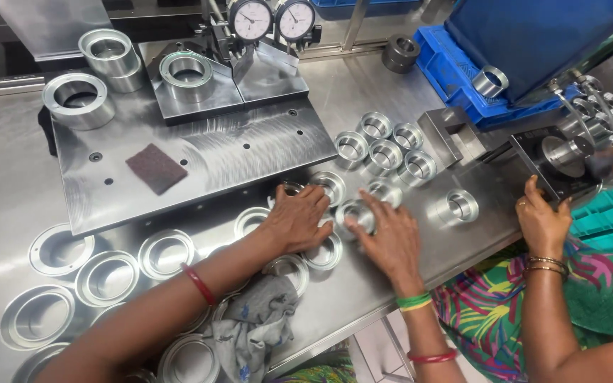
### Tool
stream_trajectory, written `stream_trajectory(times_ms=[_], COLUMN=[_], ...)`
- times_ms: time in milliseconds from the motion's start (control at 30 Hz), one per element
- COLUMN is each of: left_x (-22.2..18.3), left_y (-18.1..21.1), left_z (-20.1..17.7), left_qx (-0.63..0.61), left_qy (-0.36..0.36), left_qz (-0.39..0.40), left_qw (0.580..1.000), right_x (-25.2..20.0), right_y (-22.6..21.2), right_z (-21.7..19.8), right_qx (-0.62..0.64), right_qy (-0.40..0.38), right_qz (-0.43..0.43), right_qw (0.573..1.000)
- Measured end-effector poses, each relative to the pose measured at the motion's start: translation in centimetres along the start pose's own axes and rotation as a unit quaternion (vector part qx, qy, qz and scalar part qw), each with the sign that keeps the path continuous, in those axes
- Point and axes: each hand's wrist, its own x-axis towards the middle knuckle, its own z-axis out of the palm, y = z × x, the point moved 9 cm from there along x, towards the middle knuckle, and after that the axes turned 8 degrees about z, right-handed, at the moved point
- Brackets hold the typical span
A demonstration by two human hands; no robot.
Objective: Cleaning and inspecting machined metal rings on a quality control table.
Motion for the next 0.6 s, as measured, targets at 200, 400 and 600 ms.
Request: stream_trajectory(times_ms=[200,400,600], left_x=[-6.1,-12.8,-15.5], left_y=[-0.9,-2.7,-2.3], left_z=[-2.6,-3.1,-5.2], left_qx=[0.004,0.052,0.093], left_qy=[-0.009,-0.002,0.154], left_qz=[0.011,-0.011,-0.021], left_qw=[1.000,0.999,0.984], right_x=[-3.9,-5.7,-8.1], right_y=[-5.0,-9.7,-11.7], right_z=[0.0,0.9,0.2], right_qx=[0.059,0.044,0.183], right_qy=[0.094,0.045,-0.048], right_qz=[-0.053,-0.072,-0.228], right_qw=[0.992,0.995,0.955])
